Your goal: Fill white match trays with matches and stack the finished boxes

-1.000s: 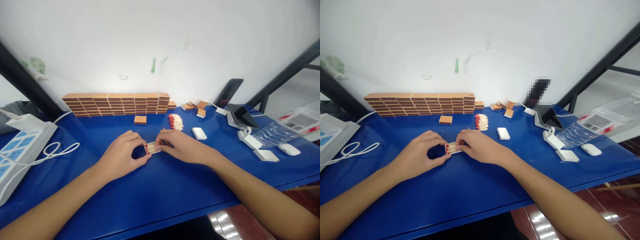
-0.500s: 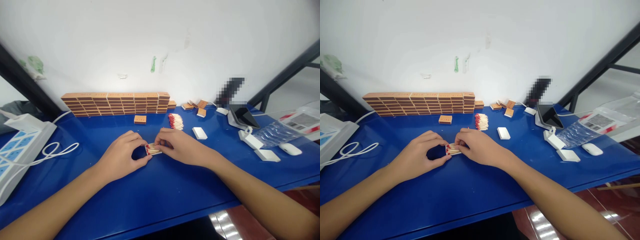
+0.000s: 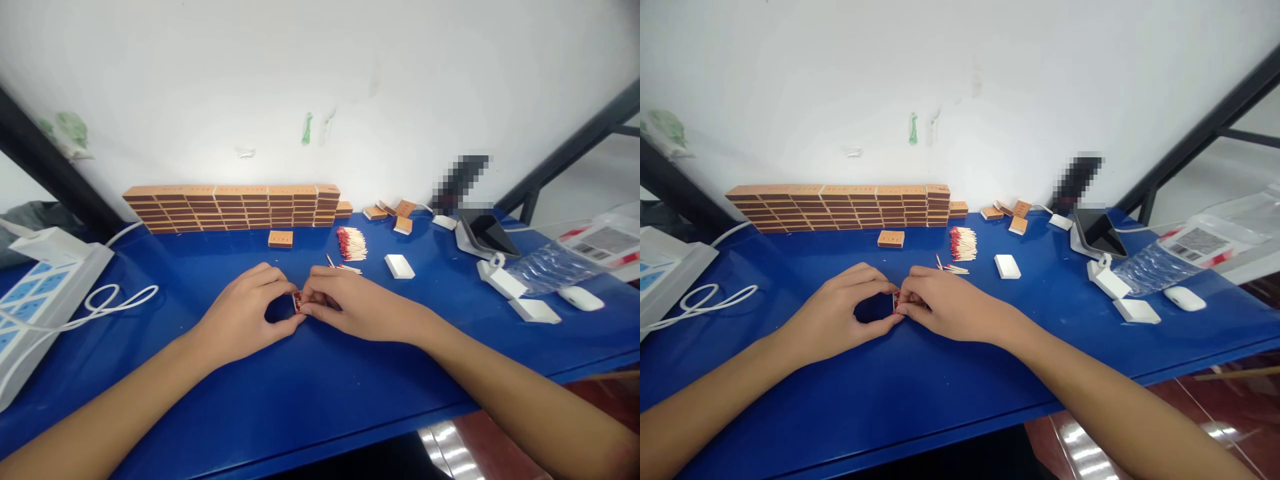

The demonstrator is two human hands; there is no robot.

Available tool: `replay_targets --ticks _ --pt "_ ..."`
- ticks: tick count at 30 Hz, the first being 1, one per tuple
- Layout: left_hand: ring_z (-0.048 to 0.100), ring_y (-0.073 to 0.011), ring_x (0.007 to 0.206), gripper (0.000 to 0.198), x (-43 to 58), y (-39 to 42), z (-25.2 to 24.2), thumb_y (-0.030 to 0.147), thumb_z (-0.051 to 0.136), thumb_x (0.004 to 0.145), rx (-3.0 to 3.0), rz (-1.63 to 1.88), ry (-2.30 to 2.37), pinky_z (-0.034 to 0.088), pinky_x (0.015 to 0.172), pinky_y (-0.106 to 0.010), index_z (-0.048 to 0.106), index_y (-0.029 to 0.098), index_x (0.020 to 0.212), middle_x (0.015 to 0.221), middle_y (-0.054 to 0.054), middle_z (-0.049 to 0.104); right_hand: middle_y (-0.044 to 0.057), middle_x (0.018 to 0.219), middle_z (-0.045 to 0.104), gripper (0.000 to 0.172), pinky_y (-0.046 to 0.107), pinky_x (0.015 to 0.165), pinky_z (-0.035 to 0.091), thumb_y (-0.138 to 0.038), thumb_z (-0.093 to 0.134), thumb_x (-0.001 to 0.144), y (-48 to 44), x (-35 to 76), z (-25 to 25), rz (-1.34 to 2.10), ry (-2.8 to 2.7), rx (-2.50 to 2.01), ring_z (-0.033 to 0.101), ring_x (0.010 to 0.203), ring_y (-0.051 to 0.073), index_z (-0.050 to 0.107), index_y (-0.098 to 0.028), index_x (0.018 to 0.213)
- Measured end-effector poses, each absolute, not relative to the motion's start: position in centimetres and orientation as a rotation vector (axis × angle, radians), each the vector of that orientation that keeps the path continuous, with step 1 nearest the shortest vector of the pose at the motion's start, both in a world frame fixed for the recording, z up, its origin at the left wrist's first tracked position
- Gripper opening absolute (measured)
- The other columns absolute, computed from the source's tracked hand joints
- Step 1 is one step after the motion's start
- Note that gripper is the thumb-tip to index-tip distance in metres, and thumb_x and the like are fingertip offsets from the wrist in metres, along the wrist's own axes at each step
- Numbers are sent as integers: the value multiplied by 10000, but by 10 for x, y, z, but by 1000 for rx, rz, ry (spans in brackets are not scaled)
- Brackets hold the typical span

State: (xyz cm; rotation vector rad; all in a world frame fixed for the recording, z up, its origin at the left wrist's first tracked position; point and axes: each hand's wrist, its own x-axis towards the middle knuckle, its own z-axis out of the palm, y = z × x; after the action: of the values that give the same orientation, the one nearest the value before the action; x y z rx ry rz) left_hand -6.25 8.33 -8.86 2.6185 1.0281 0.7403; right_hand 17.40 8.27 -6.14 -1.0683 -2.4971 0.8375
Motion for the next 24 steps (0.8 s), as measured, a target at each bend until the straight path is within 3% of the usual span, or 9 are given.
replay_targets --ticks 11,15,24 --pt "636 -228 941 155 -61 82 -88 332 720 943 2621 742 1001 564 865 -413 739 214 1041 1002 -48 727 58 1066 626 216 353 822 495 -337 512 1101 82 176 -61 764 -2603 -1129 633 862 179 644 -189 1015" --pt "644 -236 950 170 -61 82 -88 336 725 938 2625 744 997 568 845 -408 738 218 1060 1010 -54 728 50 1076 625 177 345 848 495 -297 539 1087 84 179 -59 864 -2607 -1077 637 890 174 666 -194 1019" --pt "641 -235 945 179 -61 82 -87 352 739 932 2620 736 988 566 850 -412 742 220 1053 1013 -55 728 54 1061 644 192 333 807 495 -349 583 1065 85 180 -60 884 -2550 -1115 635 865 172 687 -196 1013"
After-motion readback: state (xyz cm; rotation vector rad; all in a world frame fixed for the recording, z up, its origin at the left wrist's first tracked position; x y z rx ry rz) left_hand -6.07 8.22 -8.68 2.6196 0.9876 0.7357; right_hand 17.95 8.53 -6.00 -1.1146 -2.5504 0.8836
